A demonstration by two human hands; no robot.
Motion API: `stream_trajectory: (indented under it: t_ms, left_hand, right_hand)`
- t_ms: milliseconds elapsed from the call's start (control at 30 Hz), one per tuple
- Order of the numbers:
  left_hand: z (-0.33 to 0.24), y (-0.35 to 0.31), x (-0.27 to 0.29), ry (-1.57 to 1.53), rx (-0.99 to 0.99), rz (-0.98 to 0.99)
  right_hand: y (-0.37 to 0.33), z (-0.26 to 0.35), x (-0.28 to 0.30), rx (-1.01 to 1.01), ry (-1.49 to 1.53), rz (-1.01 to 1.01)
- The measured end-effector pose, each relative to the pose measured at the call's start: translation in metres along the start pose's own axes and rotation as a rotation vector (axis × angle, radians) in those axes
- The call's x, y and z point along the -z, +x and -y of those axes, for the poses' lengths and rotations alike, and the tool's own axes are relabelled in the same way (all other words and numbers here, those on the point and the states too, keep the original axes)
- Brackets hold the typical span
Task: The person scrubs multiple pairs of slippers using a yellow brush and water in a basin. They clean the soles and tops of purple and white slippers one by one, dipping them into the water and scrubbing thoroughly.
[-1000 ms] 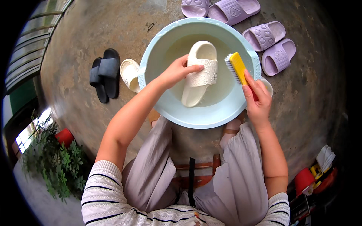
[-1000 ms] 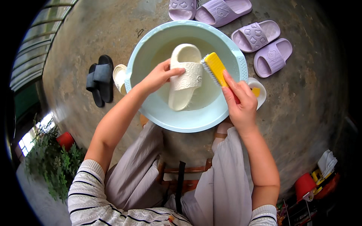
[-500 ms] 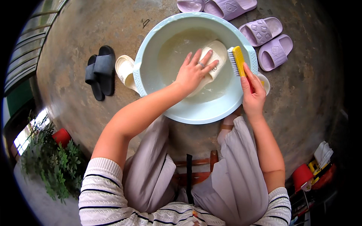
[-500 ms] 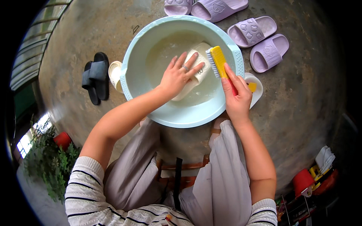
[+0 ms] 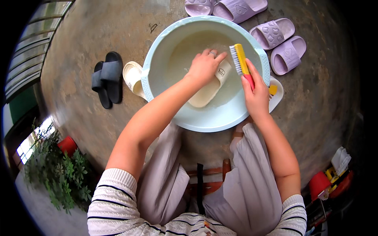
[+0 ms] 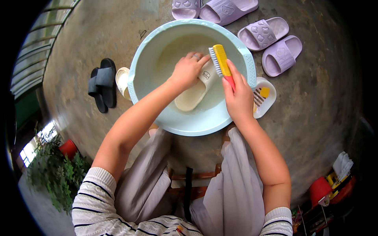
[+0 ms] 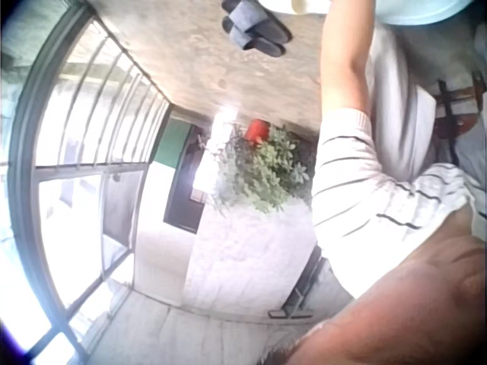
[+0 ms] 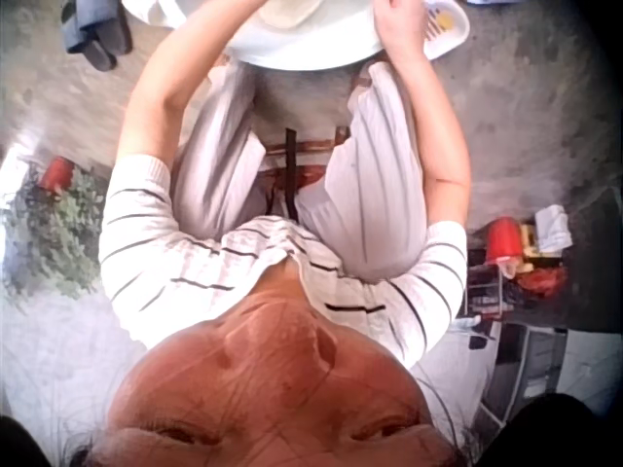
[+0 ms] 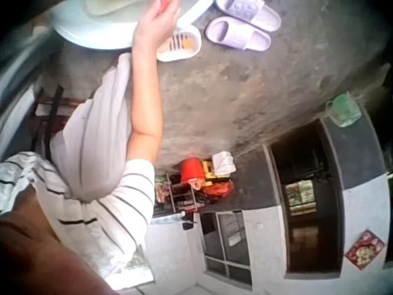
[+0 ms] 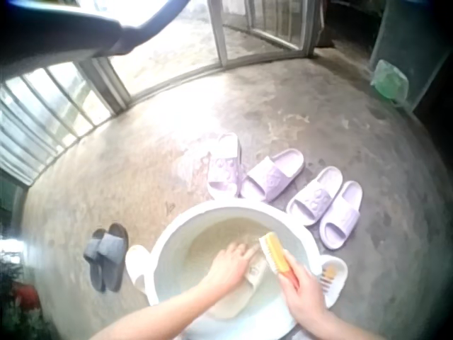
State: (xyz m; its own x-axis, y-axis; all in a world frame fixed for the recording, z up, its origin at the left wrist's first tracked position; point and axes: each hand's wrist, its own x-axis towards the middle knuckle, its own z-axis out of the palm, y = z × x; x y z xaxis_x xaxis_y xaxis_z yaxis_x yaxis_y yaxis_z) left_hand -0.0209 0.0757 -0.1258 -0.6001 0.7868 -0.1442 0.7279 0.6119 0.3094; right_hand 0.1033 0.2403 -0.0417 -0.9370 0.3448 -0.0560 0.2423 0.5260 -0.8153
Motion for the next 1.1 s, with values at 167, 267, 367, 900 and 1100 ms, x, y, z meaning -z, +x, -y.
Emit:
stream_trajectory:
  t_ms: [167, 267, 367, 900, 1100]
  left_hand:
    - [0.008, -0.032, 0.063, -0.177, 0.113, -0.058]
    - [0.008, -0.063, 0.086, -0.181, 0.147, -0.13]
    - [0.003, -0.082, 0.1, -0.201, 0.138, -0.199]
    - [-0.021, -0.084, 0.083, 0.029, -0.197, -0.613]
    - [-0.035, -0.081, 0.1, -0.159, -0.131, -0.19]
  right_hand:
    - [-0.016, 0.004, 0.023, -0.237, 0.137, 0.032]
    - [-0.015, 0.002, 0.018, -0.371, 0.371, 0.106]
    - [-0.013, 0.005, 0.013, -0.418, 0.585, 0.097]
    - [-0.013, 0.078, 0.022, -0.245, 0.794, 0.132]
    - [-0.01, 0.059, 0.013, -0.303, 0.627, 0.112]
